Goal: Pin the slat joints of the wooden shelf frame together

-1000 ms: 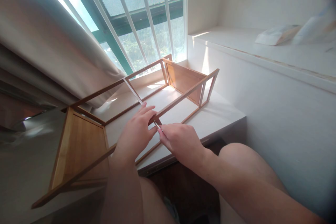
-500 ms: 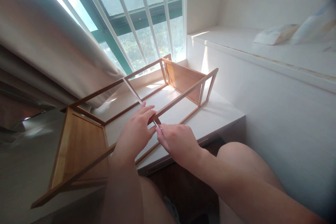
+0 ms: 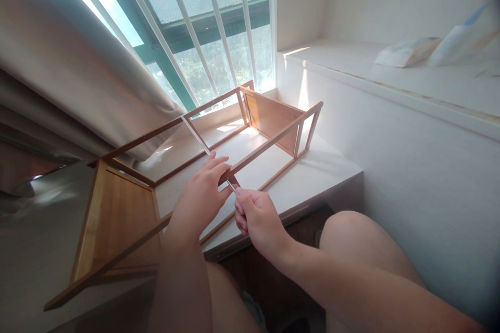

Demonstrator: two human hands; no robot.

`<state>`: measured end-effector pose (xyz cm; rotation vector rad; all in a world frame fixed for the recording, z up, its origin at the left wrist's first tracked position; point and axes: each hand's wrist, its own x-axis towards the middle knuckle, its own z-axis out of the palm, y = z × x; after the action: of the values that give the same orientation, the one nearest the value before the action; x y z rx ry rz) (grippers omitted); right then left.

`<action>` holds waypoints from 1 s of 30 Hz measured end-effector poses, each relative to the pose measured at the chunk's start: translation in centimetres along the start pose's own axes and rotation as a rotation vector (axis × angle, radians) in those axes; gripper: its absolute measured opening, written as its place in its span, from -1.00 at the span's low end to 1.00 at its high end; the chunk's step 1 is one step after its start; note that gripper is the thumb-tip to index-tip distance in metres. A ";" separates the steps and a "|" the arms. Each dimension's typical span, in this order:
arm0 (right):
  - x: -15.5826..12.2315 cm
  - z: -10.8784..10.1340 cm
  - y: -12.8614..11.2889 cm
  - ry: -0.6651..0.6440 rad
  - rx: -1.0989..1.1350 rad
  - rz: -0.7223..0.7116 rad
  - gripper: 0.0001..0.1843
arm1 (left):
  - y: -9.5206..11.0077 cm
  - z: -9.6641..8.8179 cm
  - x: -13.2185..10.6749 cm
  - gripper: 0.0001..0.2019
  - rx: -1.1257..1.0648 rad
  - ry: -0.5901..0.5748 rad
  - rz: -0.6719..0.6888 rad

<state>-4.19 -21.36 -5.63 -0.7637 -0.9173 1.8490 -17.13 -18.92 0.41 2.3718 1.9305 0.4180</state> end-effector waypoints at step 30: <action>1.0 -2.3 -3.5 -0.002 -1.310 -0.479 -0.63 | 0.2 -0.1 -0.1 -0.76 -0.019 0.000 0.003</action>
<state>-1.13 -18.75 -4.04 -1.1213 -2.1102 0.6562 -17.02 -19.04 0.56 2.3630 1.9147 0.4344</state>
